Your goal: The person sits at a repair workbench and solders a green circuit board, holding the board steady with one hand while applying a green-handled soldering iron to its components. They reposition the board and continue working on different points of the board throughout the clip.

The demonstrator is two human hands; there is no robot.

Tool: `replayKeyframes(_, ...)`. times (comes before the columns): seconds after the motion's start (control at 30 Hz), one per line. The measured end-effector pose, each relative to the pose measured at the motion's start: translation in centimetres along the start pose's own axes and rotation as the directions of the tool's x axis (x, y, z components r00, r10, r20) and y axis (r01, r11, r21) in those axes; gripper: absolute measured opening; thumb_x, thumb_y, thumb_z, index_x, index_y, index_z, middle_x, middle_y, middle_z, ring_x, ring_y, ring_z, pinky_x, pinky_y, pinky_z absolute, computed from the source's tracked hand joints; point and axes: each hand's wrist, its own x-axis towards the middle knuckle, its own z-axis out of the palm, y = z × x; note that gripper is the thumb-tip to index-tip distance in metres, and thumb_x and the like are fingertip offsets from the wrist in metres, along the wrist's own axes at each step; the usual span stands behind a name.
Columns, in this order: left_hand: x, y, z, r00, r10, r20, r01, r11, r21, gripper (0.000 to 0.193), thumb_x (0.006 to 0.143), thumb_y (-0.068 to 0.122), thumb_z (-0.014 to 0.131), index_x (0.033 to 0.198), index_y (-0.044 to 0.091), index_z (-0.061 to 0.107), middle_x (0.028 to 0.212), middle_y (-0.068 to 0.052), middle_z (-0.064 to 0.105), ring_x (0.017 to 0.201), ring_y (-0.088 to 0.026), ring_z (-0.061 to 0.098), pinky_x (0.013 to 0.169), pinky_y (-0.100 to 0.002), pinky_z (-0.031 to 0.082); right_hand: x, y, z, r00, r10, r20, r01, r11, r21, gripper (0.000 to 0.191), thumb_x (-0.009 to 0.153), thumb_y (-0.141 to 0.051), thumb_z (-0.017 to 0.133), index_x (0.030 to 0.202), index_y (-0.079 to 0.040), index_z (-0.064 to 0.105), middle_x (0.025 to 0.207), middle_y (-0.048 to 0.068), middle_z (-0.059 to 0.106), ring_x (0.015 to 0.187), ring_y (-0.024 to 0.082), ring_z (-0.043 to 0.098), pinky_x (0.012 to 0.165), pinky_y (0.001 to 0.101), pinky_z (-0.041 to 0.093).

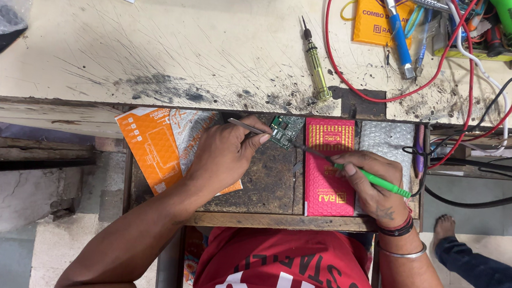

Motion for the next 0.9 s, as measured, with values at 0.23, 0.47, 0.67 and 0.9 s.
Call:
replayKeyframes(0.23,0.01,0.1,-0.12,1.0,0.001,0.001,-0.001,1.0,-0.018,0.019,0.097,0.03,0.066,0.104,0.014,0.074,0.065,-0.011,0.068,0.061,-0.029,0.07,0.058,-0.043,0.05,-0.05,-0.09,-0.1,1.0,-0.012,0.021,0.012,1.0,-0.005,0.018,0.1,-0.012,0.061,0.103,0.0,0.074,0.1,0.015,0.077,0.091,0.024,0.077,0.082,0.0328,0.059)
replayKeyframes(0.47,0.03,-0.05,-0.11,1.0,0.014,-0.003,-0.015,1.0,-0.006,0.019,0.097,0.03,0.067,0.103,0.014,0.074,0.066,-0.011,0.068,0.061,-0.029,0.069,0.059,-0.043,0.05,-0.02,-0.21,-0.12,1.0,-0.003,0.02,0.003,1.0,-0.001,0.019,0.1,-0.012,0.061,0.103,0.0,0.074,0.099,0.015,0.077,0.089,0.024,0.077,0.08,0.0324,0.058)
replayKeyframes(0.67,0.08,-0.1,-0.15,0.999,0.038,-0.006,-0.038,0.999,0.01,0.018,0.098,0.03,0.067,0.101,0.014,0.075,0.068,-0.011,0.069,0.061,-0.03,0.069,0.059,-0.043,0.05,0.06,-0.22,-0.18,1.0,-0.017,0.017,0.017,1.0,-0.014,0.019,0.1,-0.013,0.061,0.103,0.0,0.074,0.099,0.015,0.077,0.088,0.024,0.076,0.08,0.0323,0.058)
replayKeyframes(0.9,0.14,0.05,-0.1,0.999,0.038,-0.019,-0.039,0.999,-0.025,0.018,0.097,0.029,0.067,0.102,0.014,0.074,0.067,-0.01,0.069,0.061,-0.028,0.07,0.058,-0.043,0.05,-0.02,-0.36,-0.22,1.0,-0.021,0.01,0.021,1.0,-0.003,0.019,0.101,-0.013,0.061,0.104,0.0,0.074,0.1,0.015,0.077,0.089,0.024,0.076,0.081,0.0325,0.058)
